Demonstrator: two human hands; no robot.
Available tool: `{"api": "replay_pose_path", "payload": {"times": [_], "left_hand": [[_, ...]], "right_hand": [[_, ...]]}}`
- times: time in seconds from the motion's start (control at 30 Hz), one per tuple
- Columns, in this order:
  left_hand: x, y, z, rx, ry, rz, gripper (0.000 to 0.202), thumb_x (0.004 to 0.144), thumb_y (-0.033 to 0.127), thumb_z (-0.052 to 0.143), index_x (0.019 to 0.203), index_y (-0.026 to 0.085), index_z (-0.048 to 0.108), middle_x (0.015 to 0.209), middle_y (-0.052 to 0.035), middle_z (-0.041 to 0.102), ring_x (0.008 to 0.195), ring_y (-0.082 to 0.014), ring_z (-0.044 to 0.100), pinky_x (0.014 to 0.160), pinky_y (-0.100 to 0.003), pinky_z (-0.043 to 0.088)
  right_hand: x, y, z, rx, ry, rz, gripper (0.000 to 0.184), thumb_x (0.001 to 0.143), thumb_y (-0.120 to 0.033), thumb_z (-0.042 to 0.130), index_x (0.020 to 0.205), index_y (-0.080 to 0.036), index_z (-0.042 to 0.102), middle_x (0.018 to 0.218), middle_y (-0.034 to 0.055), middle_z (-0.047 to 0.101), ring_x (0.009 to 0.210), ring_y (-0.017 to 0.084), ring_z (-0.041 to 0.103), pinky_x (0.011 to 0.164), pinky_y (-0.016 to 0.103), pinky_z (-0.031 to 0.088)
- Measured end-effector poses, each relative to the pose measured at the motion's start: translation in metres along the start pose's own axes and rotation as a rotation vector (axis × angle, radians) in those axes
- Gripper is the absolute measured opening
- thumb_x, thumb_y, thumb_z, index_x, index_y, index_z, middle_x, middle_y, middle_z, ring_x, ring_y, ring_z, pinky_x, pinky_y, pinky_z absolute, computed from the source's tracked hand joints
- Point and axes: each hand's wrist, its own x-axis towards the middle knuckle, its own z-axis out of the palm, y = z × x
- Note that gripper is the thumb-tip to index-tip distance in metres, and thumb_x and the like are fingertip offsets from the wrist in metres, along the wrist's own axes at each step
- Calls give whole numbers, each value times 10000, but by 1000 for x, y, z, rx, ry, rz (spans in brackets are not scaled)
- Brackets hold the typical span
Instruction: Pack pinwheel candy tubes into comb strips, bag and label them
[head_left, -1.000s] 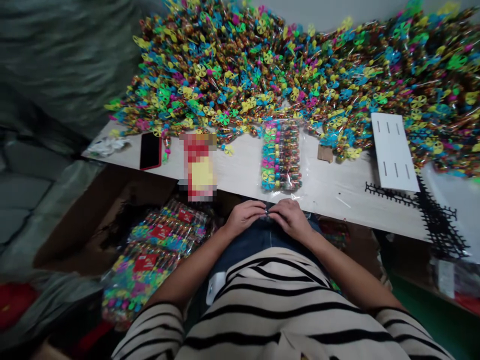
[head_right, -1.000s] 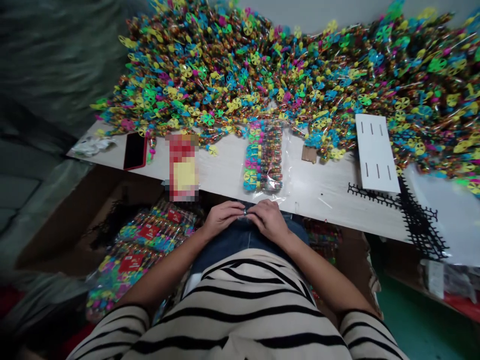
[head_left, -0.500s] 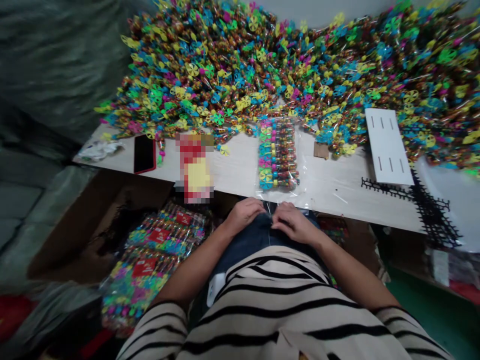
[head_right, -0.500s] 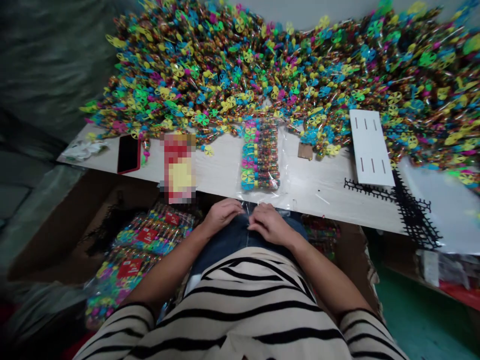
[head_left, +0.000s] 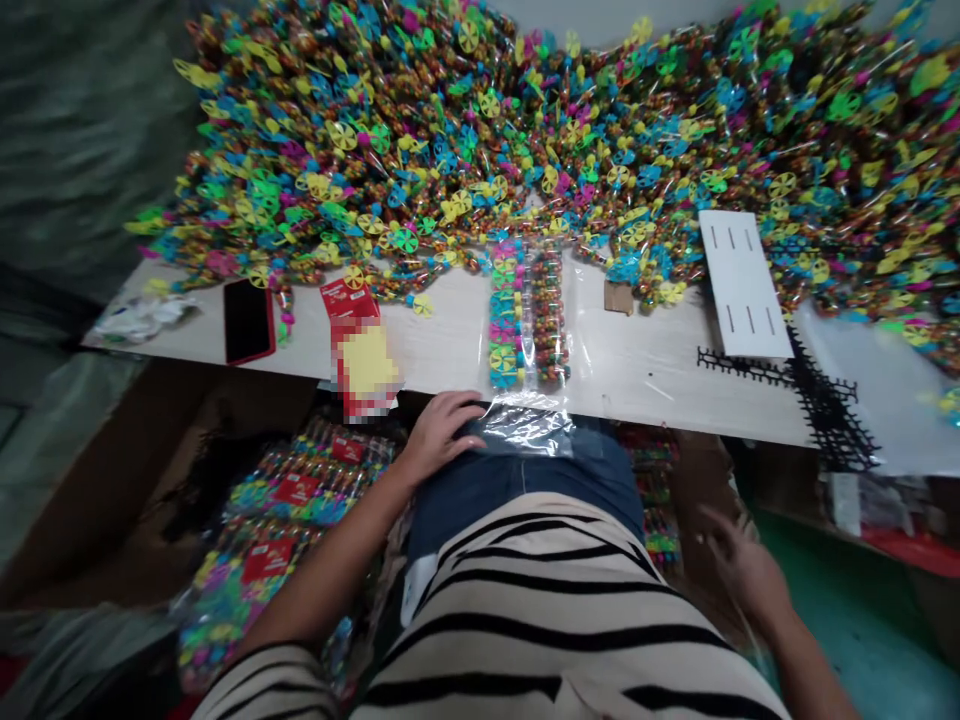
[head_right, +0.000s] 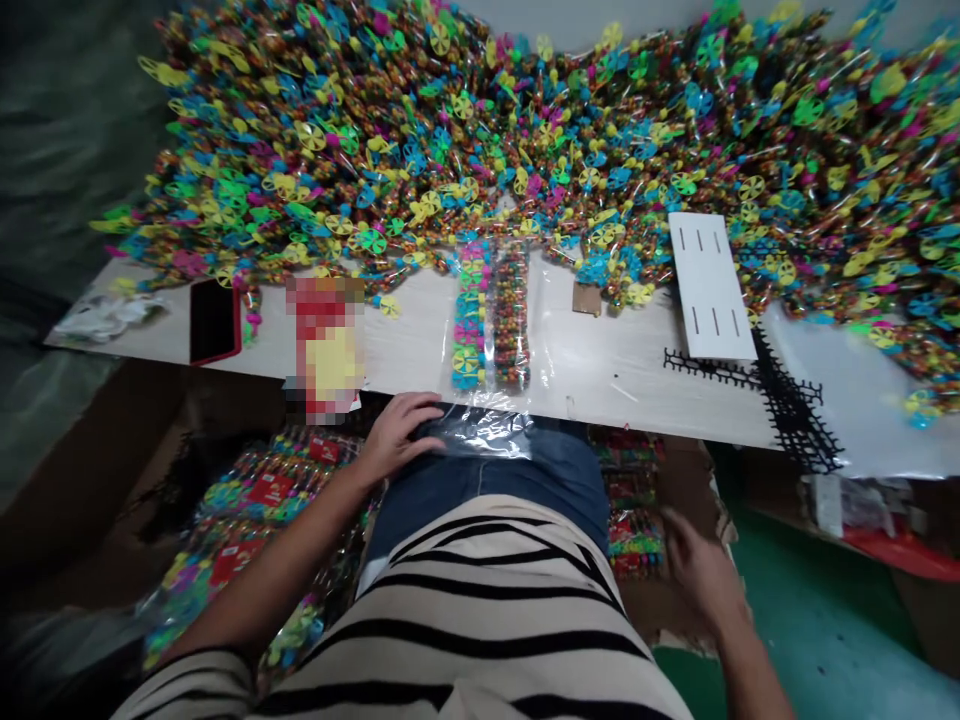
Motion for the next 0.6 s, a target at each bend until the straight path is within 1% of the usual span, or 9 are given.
{"api": "replay_pose_path", "payload": {"times": [0.03, 0.07, 0.13, 0.17, 0.23, 0.33, 0.43, 0.53, 0.6], "left_hand": [[0, -3, 4, 75, 23, 6, 340, 833, 415, 652, 1097, 202, 659, 1242, -134, 626, 1133, -251, 558, 950, -423, 466], [1, -6, 8, 141, 42, 17, 346, 846, 389, 640, 1143, 211, 645, 1289, -140, 599, 1173, -261, 537, 966, -438, 456], [7, -10, 17, 237, 73, 54, 289, 884, 309, 596, 1161, 242, 642, 1316, -126, 590, 1213, -260, 518, 971, -446, 452], [10, -11, 21, 262, 79, 87, 270, 895, 279, 580, 1156, 255, 645, 1305, -115, 604, 1229, -256, 512, 965, -445, 455], [18, -10, 25, 262, 73, 172, 257, 903, 261, 573, 1148, 263, 650, 1262, -95, 639, 1270, -254, 493, 957, -446, 456], [28, -9, 23, 158, 48, 250, 229, 910, 285, 568, 1113, 241, 664, 1164, -73, 694, 1278, -245, 498, 961, -440, 451], [37, -7, 18, -1, 101, 131, 231, 943, 318, 504, 1031, 215, 691, 1018, -70, 732, 1140, -213, 593, 916, -391, 469], [51, -3, 17, -96, 166, -142, 343, 968, 361, 420, 873, 207, 712, 868, -57, 729, 920, -177, 639, 841, -336, 474], [64, 1, 19, -43, 172, -342, 420, 970, 374, 392, 733, 197, 690, 741, -45, 703, 785, -166, 626, 806, -318, 452]], "right_hand": [[20, -11, 4, -10, -23, -101, 310, 844, -441, 522, 1088, -331, 679, 793, 77, 675, 638, 282, 615, 586, 405, 486], [42, -25, 9, -28, -36, -252, 367, 867, -401, 516, 1203, -307, 628, 996, 97, 680, 848, 298, 634, 733, 439, 509], [90, -59, 23, -85, 19, -497, 390, 881, -344, 562, 1264, -273, 592, 1297, 110, 564, 1174, 323, 506, 956, 502, 424], [112, -78, 30, -100, 34, -596, 347, 889, -311, 587, 1235, -287, 610, 1341, 94, 536, 1230, 321, 454, 985, 503, 392], [148, -111, 44, -120, -52, -755, 288, 908, -241, 605, 1177, -340, 638, 1350, 33, 542, 1267, 285, 418, 997, 466, 361], [175, -141, 56, -46, -157, -889, 195, 936, -207, 577, 1033, -339, 685, 1193, -17, 650, 1196, 236, 482, 966, 424, 347], [182, -150, 59, 154, -90, -816, 180, 963, -295, 523, 939, -264, 698, 970, 18, 709, 1045, 226, 565, 931, 420, 360], [184, -155, 62, 343, -23, -575, 348, 976, -399, 447, 801, -221, 691, 807, 41, 697, 862, 214, 608, 849, 388, 412], [186, -160, 67, 416, -20, -405, 437, 971, -449, 423, 690, -212, 660, 722, 38, 677, 756, 200, 608, 761, 344, 438]]}}
